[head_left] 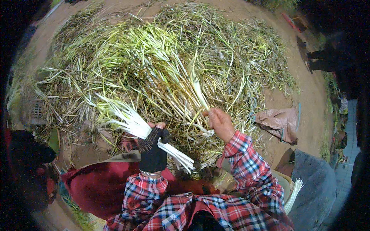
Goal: The person sits on the ground and processes a large pile of plant stalks by hand. They repeatedly pick up stalks, strip the outer layers, and gather the cleaned white inner stalks into a bundle held in the left hand.
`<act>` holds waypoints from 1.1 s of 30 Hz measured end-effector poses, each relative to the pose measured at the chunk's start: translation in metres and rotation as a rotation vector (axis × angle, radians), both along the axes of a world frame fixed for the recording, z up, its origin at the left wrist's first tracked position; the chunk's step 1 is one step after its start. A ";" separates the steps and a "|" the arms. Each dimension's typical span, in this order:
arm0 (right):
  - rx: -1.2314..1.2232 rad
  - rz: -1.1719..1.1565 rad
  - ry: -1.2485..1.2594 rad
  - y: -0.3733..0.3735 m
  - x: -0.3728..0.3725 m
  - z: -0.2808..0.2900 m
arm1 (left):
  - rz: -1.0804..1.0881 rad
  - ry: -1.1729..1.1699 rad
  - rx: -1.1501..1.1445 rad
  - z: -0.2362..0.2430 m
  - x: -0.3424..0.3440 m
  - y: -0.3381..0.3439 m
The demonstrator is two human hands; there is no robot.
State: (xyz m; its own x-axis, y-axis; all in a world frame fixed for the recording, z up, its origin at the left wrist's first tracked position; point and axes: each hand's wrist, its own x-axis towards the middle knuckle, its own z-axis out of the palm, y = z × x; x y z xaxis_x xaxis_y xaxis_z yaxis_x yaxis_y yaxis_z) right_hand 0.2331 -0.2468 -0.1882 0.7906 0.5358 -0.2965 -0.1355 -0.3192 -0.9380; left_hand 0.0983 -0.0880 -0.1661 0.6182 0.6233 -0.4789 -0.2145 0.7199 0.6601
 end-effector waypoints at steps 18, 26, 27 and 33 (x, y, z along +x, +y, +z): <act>0.019 0.158 -0.206 0.043 -0.064 0.005 | -0.264 0.112 0.321 -0.046 -0.014 -0.007; -0.080 -0.028 -0.376 0.061 -0.060 -0.023 | -0.263 0.269 0.308 -0.061 -0.009 -0.001; -0.139 -0.021 -0.418 0.055 -0.059 -0.031 | -0.224 0.269 0.284 -0.057 -0.008 -0.002; -0.455 -0.207 -0.363 -0.019 -0.031 -0.080 | 0.023 0.048 0.135 -0.017 -0.004 -0.003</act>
State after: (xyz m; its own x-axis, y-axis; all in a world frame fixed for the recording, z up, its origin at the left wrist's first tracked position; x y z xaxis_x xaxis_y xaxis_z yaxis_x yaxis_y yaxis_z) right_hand 0.2022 -0.2656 -0.2686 0.9581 0.2433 -0.1513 0.0651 -0.6992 -0.7120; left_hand 0.0946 -0.0911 -0.1834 0.5814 0.6979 -0.4183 -0.1955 0.6189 0.7607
